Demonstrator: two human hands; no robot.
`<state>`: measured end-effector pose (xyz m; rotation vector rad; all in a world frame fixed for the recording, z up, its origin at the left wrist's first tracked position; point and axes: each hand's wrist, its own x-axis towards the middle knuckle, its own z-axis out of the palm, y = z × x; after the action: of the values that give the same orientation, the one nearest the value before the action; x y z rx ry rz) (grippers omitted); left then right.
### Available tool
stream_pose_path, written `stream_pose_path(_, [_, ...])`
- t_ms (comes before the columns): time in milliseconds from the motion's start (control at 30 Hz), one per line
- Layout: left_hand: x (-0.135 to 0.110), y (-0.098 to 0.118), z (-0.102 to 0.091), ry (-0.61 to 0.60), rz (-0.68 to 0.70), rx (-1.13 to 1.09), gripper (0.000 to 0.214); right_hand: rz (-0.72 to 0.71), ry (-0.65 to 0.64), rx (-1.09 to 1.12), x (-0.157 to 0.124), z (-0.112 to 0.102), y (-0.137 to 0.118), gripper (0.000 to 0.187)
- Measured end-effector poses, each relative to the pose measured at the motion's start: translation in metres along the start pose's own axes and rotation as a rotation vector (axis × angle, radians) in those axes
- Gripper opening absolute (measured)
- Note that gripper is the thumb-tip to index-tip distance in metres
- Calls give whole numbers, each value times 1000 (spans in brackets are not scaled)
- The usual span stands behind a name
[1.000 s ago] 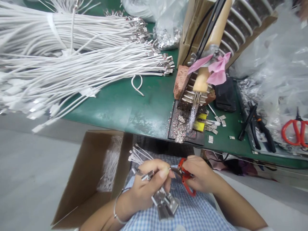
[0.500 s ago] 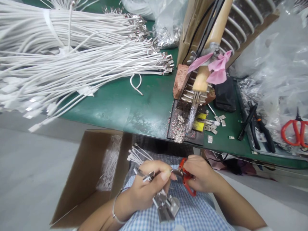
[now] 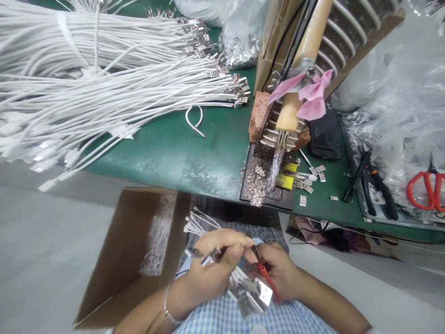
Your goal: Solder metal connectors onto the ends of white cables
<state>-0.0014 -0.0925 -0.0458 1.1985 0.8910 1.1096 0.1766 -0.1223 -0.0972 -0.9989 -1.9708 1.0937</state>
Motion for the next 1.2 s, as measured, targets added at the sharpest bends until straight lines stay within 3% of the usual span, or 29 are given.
stream_pose_path(200, [-5, -9, -4, -95, -19, -81, 22, -60, 33, -84, 5, -14, 6, 26])
stream_pose_path(467, [-6, -11, -6, -148, -126, -126, 33, -198, -55, -202, 9, -40, 16, 15])
stream_pose_path(900, [-10, -13, -8, -243, -293, -224, 37, -279, -94, -216, 8, -46, 23, 14])
stream_pose_path(1067, [-9, -13, -9, -249, -286, -177, 36, -266, -92, -168, 7, -47, 22, 13])
stream_pose_path(1200, [-8, -9, -7, -220, -224, -123, 35, -202, -56, -75, 3, -33, 20, 16])
